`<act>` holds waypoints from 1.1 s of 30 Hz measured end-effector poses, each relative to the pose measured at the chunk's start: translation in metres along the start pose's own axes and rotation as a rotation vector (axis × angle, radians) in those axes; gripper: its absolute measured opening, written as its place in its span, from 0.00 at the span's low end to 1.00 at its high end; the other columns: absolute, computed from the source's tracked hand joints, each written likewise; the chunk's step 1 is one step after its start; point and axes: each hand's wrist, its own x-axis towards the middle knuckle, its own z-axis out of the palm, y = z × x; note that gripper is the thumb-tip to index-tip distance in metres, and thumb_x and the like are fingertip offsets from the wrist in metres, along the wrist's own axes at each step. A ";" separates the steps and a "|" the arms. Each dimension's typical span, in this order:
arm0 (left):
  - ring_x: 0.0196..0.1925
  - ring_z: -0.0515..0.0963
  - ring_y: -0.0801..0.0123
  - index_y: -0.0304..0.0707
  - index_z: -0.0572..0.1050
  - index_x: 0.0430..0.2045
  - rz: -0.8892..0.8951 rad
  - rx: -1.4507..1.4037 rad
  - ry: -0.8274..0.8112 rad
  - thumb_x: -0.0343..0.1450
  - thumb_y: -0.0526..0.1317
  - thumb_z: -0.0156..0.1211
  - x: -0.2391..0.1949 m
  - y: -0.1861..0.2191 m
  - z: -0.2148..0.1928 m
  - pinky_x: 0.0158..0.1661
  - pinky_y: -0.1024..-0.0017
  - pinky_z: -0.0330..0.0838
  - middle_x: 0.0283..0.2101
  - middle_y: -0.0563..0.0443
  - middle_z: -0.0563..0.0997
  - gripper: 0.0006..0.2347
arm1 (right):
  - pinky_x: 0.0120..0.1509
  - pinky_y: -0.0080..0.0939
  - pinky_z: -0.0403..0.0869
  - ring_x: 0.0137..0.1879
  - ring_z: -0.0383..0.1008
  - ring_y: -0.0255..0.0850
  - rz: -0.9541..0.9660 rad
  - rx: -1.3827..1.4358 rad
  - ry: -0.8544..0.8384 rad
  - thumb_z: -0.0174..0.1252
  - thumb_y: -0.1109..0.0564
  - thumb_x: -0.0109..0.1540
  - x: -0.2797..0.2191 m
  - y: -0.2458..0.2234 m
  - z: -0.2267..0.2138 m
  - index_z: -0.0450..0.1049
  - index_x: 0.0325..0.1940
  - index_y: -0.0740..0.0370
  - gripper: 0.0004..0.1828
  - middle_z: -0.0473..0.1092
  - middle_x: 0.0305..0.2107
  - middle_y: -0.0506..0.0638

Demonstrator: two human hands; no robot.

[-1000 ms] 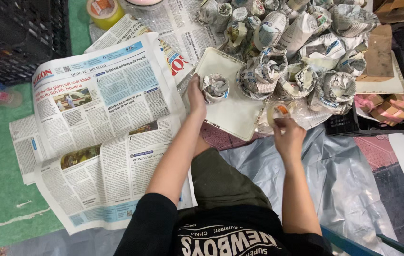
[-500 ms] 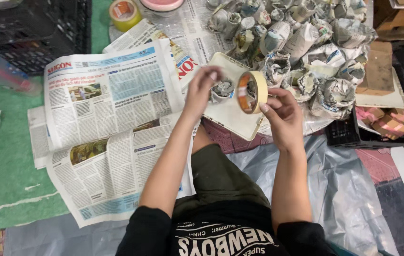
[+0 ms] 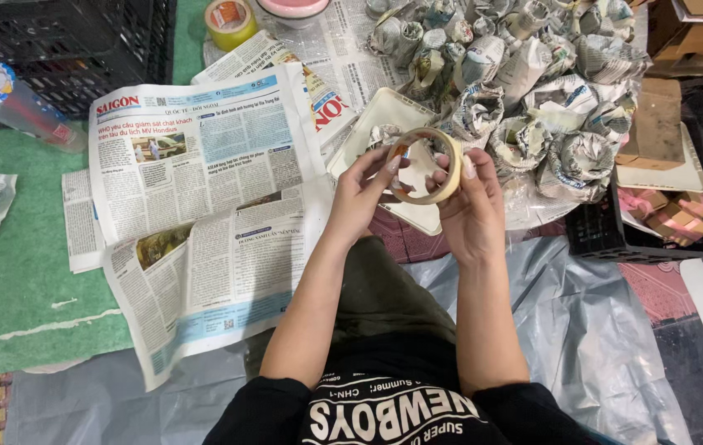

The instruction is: The person wraps small bowls in newspaper and secures them with tape. They pick up a bowl, place it on a newspaper sheet, fold the paper around it, and apply tape to hold the wrap. The wrapped items are placed in a pile on a tray.

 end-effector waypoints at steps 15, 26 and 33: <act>0.69 0.74 0.59 0.44 0.72 0.62 0.663 0.718 0.300 0.79 0.39 0.58 -0.019 0.033 0.022 0.68 0.58 0.70 0.63 0.47 0.76 0.15 | 0.71 0.50 0.76 0.68 0.73 0.53 -0.134 -0.505 -0.209 0.55 0.77 0.64 -0.015 -0.004 0.040 0.54 0.73 0.64 0.35 0.66 0.65 0.66; 0.62 0.78 0.68 0.51 0.85 0.39 0.884 1.193 -0.151 0.67 0.47 0.69 -0.006 0.077 0.023 0.66 0.56 0.67 0.53 0.63 0.83 0.10 | 0.67 0.44 0.78 0.62 0.77 0.45 -0.160 -0.775 -0.265 0.53 0.76 0.66 -0.016 -0.011 0.031 0.45 0.76 0.58 0.40 0.71 0.57 0.65; 0.57 0.81 0.71 0.49 0.84 0.38 0.933 1.220 -0.186 0.69 0.43 0.68 0.001 0.059 0.016 0.61 0.61 0.73 0.52 0.62 0.84 0.07 | 0.64 0.42 0.79 0.60 0.78 0.44 -0.121 -0.840 -0.206 0.54 0.77 0.64 -0.017 -0.009 0.031 0.47 0.75 0.60 0.40 0.73 0.52 0.63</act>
